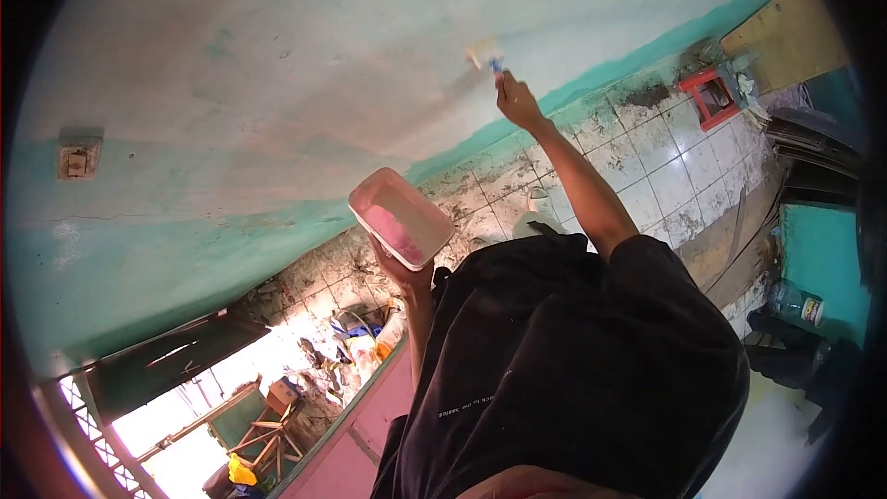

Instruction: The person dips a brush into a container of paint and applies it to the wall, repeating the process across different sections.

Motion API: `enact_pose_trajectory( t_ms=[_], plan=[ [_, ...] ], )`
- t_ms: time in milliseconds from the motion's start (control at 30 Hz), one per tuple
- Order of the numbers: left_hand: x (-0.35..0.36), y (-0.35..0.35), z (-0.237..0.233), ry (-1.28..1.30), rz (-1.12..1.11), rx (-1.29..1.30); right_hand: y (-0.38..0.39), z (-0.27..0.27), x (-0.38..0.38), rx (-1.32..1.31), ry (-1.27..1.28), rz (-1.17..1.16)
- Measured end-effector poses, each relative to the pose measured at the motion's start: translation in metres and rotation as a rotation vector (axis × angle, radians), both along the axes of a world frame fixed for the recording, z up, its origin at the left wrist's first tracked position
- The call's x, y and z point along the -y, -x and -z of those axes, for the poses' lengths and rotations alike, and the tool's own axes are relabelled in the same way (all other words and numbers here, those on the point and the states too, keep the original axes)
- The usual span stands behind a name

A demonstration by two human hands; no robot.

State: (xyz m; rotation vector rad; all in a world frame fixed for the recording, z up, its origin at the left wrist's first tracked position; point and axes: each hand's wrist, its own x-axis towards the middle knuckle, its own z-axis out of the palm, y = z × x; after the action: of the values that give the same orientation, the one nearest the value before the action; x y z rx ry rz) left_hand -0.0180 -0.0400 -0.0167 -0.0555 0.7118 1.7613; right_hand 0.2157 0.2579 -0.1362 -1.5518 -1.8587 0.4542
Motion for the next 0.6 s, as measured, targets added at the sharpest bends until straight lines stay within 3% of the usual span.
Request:
enact_pose_trajectory(
  t_ms=[33, 100, 133, 200, 233, 267, 333, 367, 400, 433, 467, 533, 600],
  plan=[
    [-0.004, -0.004, -0.003, -0.003, 0.003, -0.002, -0.007, 0.035, -0.006, -0.002, -0.003, 0.003],
    [-0.008, -0.023, -0.021, 0.182, -0.033, -0.766, -0.03, 0.103, -0.023, 0.484, -0.559, -0.404],
    [-0.009, -0.02, -0.012, 0.189, -0.03, -0.761, -0.037, 0.044, -0.009, 0.488, -0.551, -0.407],
    [-0.011, -0.004, 0.009, -0.019, -0.01, -0.156, -0.019, -0.105, 0.004, -0.423, 0.688, -0.069],
    [-0.018, -0.018, -0.017, 0.001, -0.023, 0.042, -0.019, -0.153, 0.007, -0.502, 0.59, -0.096],
    [-0.018, -0.02, -0.012, 0.01, -0.029, 0.046, -0.02, -0.193, 0.01, -0.579, 0.494, -0.123],
    [-0.019, -0.022, 0.0, 0.071, -0.025, -0.825, -0.022, -0.263, 0.03, -0.515, 0.319, -0.182],
    [-0.024, -0.027, -0.012, 0.07, -0.043, -0.484, -0.019, -0.26, 0.029, -0.516, 0.321, -0.182],
    [-0.026, -0.029, -0.01, 0.069, -0.043, -0.486, -0.017, -0.253, 0.029, -0.515, 0.144, -0.168],
    [-0.027, -0.031, -0.007, 0.099, -0.022, -0.743, -0.013, -0.242, 0.028, -0.51, -0.034, -0.156],
    [-0.026, -0.032, -0.006, 0.134, -0.001, -1.001, -0.009, -0.215, 0.024, -0.512, -0.032, -0.16],
    [-0.031, -0.033, -0.007, 0.176, -0.007, -0.891, 0.0, -0.11, 0.008, -0.333, -0.014, -0.06],
    [-0.033, -0.031, -0.006, 0.209, -0.013, -0.78, -0.009, 0.037, -0.003, -0.088, -0.402, -0.135]
  ],
)
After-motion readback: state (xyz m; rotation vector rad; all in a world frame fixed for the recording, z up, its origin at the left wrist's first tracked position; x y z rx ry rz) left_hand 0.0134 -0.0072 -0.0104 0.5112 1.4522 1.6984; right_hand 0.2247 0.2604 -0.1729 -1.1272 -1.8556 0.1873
